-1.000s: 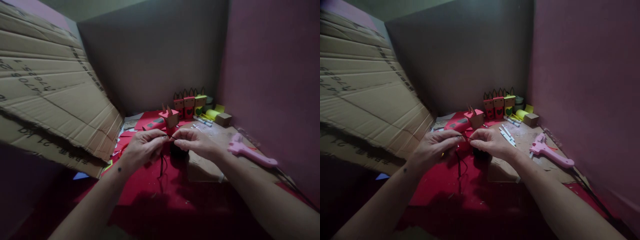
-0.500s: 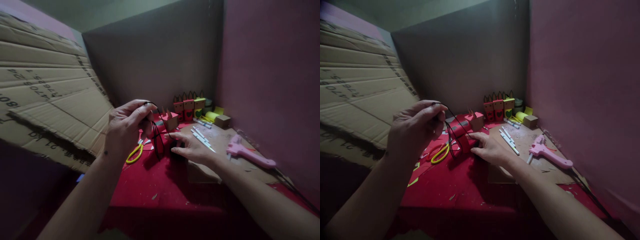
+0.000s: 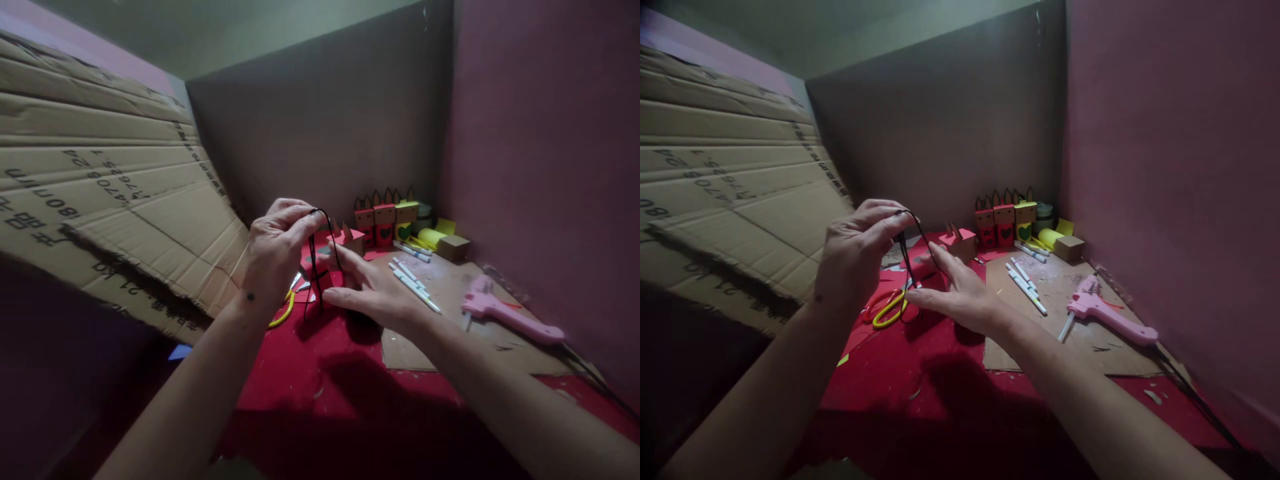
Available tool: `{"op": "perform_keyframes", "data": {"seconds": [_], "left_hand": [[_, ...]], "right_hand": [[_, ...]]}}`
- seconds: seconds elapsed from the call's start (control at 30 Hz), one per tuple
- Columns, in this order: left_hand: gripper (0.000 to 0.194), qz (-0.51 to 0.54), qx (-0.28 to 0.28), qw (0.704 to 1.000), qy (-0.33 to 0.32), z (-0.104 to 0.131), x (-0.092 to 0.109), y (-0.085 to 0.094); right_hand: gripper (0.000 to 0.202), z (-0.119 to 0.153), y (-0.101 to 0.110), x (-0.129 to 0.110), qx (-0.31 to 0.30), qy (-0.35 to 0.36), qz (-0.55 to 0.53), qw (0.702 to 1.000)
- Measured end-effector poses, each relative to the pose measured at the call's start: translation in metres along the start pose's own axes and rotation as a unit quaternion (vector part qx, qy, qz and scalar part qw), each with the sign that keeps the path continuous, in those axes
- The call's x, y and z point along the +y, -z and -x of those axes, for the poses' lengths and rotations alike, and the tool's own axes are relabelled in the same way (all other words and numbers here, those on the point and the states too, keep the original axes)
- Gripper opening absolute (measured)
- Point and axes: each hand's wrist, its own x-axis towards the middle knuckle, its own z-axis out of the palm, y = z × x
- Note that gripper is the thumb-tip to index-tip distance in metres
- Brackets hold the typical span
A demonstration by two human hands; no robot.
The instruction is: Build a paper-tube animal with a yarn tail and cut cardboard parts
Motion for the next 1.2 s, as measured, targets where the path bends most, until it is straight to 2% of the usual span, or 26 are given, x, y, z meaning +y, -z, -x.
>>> {"op": "perform_keyframes", "data": {"seconds": [0.07,0.17,0.27,0.37,0.43,0.5,0.57,0.77,0.9,1.03,1.13,1.2], "left_hand": [[0.015,-0.02,-0.012,1.0,-0.012,0.0,-0.001,-0.004],[0.016,-0.02,-0.031,0.999,-0.016,-0.001,-0.006,-0.008],[0.014,0.091,-0.029,0.994,0.052,-0.002,-0.014,-0.008],[0.011,0.276,-0.028,0.946,0.17,-0.005,-0.022,-0.006],[0.011,0.365,-0.029,0.905,0.215,-0.008,-0.028,-0.003],[0.013,0.414,-0.021,0.877,0.244,-0.012,-0.031,0.001],[0.017,0.437,-0.01,0.861,0.259,-0.017,-0.033,0.007],[0.023,0.441,0.04,0.867,0.226,-0.028,-0.031,0.032],[0.025,0.424,0.085,0.873,0.226,-0.024,-0.037,0.047],[0.028,0.418,0.097,0.87,0.244,-0.015,-0.044,0.054],[0.03,0.42,0.101,0.867,0.247,-0.012,-0.043,0.056],[0.031,0.422,0.1,0.868,0.241,-0.012,-0.039,0.057]], "right_hand": [[0.053,-0.006,-0.008,-0.005,0.011,0.009,-0.013,1.0],[0.023,-0.014,-0.017,-0.005,0.018,0.011,-0.041,0.999],[0.016,-0.014,-0.02,0.001,0.023,-0.007,-0.036,0.999],[0.023,-0.012,-0.015,0.007,0.032,-0.003,0.0,0.999],[0.026,-0.01,-0.01,0.009,0.033,-0.004,0.021,0.999],[0.027,-0.01,-0.006,0.012,0.028,-0.021,0.04,0.999],[0.028,-0.011,-0.003,0.016,0.025,-0.045,0.053,0.997],[0.023,-0.011,-0.001,0.033,-0.001,-0.069,0.035,0.997],[0.026,-0.01,-0.006,0.034,-0.022,-0.086,0.04,0.995],[0.024,-0.011,-0.009,0.032,-0.032,-0.089,0.038,0.995],[0.011,-0.013,-0.012,0.033,-0.031,-0.104,0.014,0.994],[0.027,-0.014,-0.015,0.032,-0.033,-0.106,-0.031,0.993]]}}
